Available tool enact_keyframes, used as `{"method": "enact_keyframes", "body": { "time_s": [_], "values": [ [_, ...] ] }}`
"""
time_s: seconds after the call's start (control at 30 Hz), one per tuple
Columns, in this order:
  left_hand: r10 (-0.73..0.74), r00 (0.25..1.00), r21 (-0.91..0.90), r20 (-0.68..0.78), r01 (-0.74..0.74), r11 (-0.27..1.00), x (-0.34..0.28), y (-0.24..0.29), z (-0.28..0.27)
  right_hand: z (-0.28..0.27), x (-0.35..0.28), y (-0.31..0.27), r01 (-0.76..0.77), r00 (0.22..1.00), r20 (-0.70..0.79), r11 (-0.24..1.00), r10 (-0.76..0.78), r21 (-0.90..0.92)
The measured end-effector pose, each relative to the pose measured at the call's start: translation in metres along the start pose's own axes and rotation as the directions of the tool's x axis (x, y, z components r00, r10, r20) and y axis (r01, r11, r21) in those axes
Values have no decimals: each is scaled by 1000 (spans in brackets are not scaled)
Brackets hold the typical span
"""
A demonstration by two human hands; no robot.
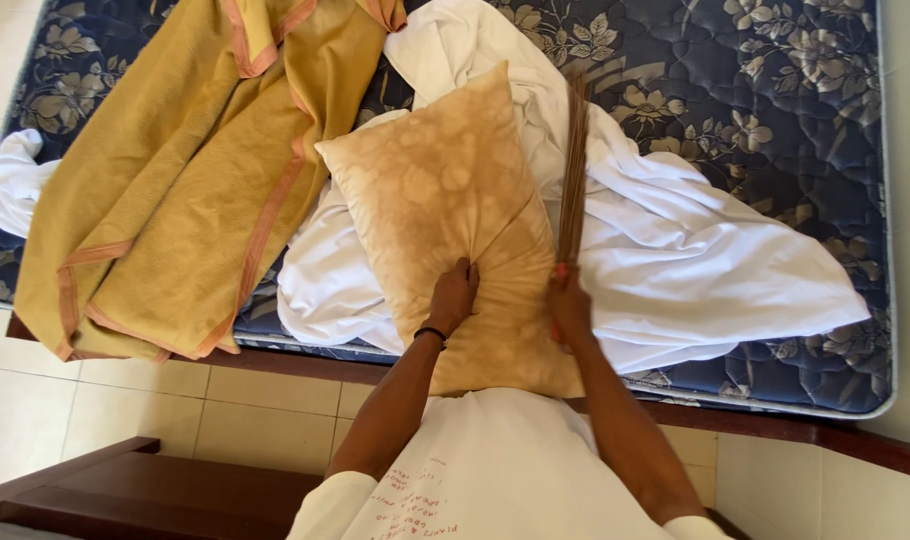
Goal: The person uses a broom to repeatedly hit a white pillow on a bed to remove dust. They then place the pillow on a chair, walk back to the bed, and repeat the process with a second, beige pillow. Finally, the beige pillow is placed on the chair.
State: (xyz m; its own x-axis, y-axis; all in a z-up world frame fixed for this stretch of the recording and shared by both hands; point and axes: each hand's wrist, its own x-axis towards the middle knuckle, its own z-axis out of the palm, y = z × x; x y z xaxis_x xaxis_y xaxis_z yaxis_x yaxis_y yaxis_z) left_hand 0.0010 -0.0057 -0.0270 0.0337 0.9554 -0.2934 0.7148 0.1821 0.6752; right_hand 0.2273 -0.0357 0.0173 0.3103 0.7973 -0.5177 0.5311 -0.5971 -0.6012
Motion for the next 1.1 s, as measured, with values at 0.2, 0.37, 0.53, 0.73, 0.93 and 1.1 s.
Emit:
{"method": "enact_keyframes", "body": {
  "time_s": [0.2, 0.37, 0.53, 0.73, 0.93, 1.1],
  "values": [
    [26, 1000, -3, 3, -26, 1000, 7, 3, -12, -11, -56, -29, 521, 825, -212, 851, -523, -69],
    [27, 998, 31, 52, -29, 999, 12, -12, 8, 27, -64, -18, 388, 921, 98, 905, -377, -175],
    [24, 998, 62, 60, -28, 998, 18, -11, 15, 14, -16, -1, 142, 989, 83, 965, -126, -222],
    [38, 994, -49, 102, -33, 998, 8, 1, -15, -11, -22, 13, 199, 980, 20, 979, -199, -31],
    [26, 995, -34, 93, -23, 999, 5, 0, -11, 6, -91, -41, 406, 914, -50, 912, -403, 56],
    [-44, 996, 38, 77, 41, 998, 17, -10, 9, 38, -11, 17, 105, 992, 77, 985, -95, -135]
  ]
}}
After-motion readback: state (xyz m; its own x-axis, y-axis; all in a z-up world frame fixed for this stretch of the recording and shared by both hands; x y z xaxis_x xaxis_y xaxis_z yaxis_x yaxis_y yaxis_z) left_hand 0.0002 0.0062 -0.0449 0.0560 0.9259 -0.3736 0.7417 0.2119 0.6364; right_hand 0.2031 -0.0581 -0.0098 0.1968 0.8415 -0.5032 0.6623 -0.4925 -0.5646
